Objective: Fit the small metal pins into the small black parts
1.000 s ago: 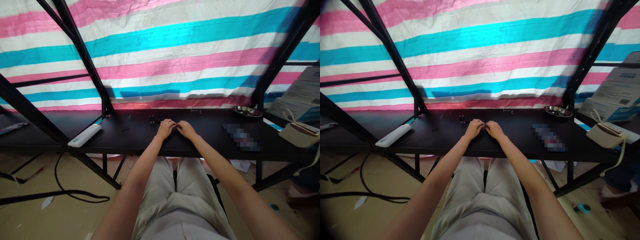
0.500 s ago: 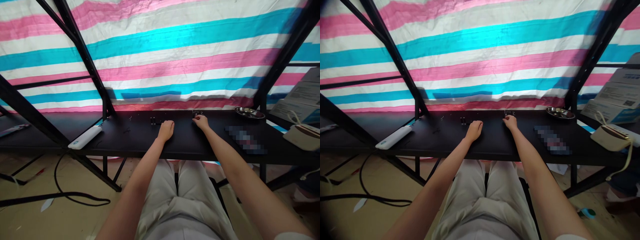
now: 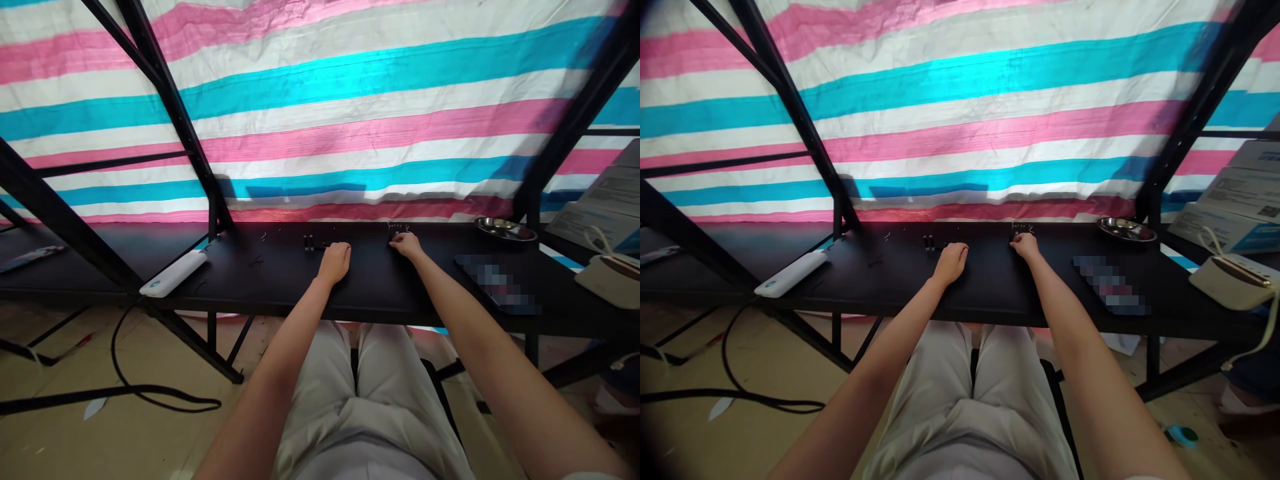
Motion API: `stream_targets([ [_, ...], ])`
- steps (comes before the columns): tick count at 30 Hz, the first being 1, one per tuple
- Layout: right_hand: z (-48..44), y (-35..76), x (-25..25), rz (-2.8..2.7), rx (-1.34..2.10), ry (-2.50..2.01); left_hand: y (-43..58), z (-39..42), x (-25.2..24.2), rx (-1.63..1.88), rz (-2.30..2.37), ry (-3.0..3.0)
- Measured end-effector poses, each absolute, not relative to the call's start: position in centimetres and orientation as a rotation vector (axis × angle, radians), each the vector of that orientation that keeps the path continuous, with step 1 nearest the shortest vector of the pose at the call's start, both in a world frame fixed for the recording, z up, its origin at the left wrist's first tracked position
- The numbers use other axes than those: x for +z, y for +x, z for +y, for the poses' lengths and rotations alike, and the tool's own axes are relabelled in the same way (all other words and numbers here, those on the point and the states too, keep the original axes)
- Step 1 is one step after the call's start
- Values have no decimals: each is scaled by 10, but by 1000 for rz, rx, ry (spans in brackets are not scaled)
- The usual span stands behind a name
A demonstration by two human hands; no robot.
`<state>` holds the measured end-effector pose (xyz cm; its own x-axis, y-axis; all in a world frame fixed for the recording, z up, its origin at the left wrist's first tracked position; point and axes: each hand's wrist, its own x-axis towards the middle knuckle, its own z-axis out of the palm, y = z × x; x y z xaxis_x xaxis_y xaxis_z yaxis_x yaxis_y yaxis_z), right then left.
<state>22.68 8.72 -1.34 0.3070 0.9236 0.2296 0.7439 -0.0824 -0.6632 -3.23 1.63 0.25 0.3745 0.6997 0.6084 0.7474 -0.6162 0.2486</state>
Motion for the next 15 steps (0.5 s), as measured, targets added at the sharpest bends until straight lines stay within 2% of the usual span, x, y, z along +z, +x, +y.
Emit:
stream_targets([
  [15, 78, 233, -5, -1518, 298, -2057, -35, 19, 0, -1197, -1377, -2502],
])
